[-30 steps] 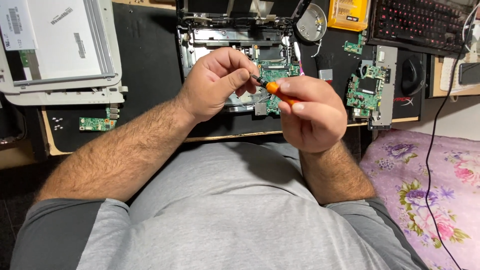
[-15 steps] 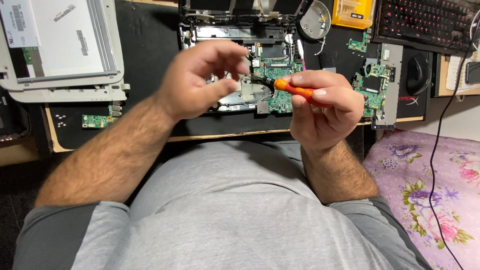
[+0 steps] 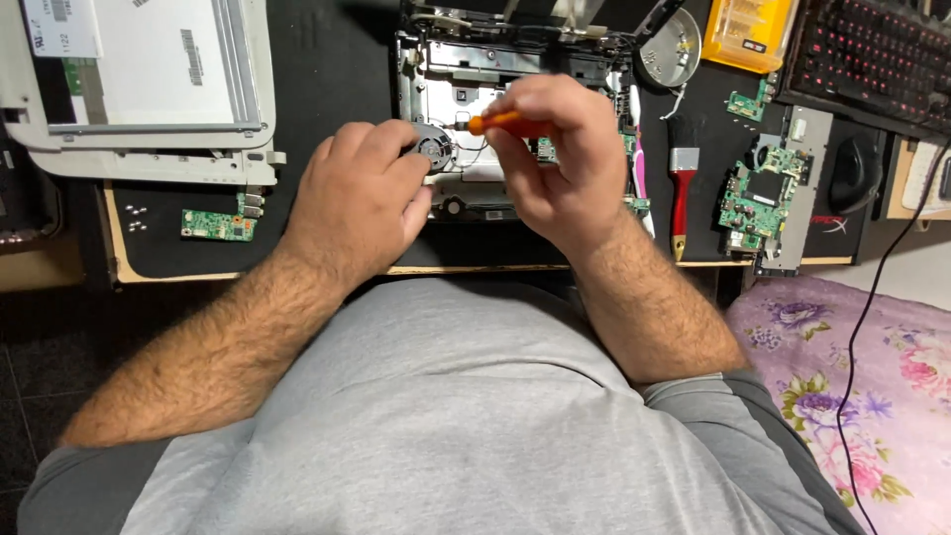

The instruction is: Cleaning a motherboard with a brush and then installing it into a laptop chassis using a screwdriver.

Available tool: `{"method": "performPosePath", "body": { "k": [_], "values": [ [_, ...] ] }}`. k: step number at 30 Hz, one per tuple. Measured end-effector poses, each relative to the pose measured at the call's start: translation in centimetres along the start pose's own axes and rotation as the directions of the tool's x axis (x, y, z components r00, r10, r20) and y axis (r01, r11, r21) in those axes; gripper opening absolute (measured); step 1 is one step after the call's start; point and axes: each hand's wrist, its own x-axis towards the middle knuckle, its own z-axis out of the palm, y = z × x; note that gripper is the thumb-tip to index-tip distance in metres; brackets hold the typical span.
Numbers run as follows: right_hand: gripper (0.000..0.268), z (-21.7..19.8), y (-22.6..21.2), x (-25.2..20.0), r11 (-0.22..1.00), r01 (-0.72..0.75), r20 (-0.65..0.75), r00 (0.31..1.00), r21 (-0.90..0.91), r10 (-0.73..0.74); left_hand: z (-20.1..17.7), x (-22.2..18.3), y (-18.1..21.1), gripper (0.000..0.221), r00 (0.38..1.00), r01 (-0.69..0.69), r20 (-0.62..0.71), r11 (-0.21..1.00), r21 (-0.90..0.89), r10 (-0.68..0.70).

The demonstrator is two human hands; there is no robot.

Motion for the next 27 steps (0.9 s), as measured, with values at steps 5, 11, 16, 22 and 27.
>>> {"method": "performPosePath", "body": {
  "k": [5, 11, 16, 22, 27],
  "values": [
    [0.034, 1.1, 0.6, 1.1, 0.981, -0.102, 0.079, 0.990, -0.166, 0.117, 0.3, -0.2, -0.1, 0.024, 0.998, -0.010, -0.061, 1.000, -0.011, 0.010],
    [0.029, 1.8, 1.5, 1.6, 0.915, -0.179, 0.144, 0.959, -0.361, 0.245, 0.6, -0.4, -0.2, 0.020, 0.999, 0.011, -0.047, 1.000, -0.014, -0.012],
    [0.038, 2.2, 2.0, 1.3, 0.902, -0.194, 0.136, 0.955, -0.385, 0.263, 0.6, -0.5, -0.3, 0.017, 0.996, 0.010, -0.086, 1.000, 0.008, -0.009],
    [0.036, 2.5, 2.1, 1.6, 0.902, -0.161, 0.130, 0.964, -0.400, 0.230, 0.8, -0.5, -0.4, 0.014, 0.997, 0.030, -0.078, 1.000, 0.005, -0.030],
    [0.035, 2.5, 2.4, 1.5, 0.902, -0.144, 0.140, 0.966, -0.407, 0.218, 0.8, -0.4, -0.4, 0.014, 0.996, 0.026, -0.086, 1.000, 0.006, -0.025]
  ]
}}
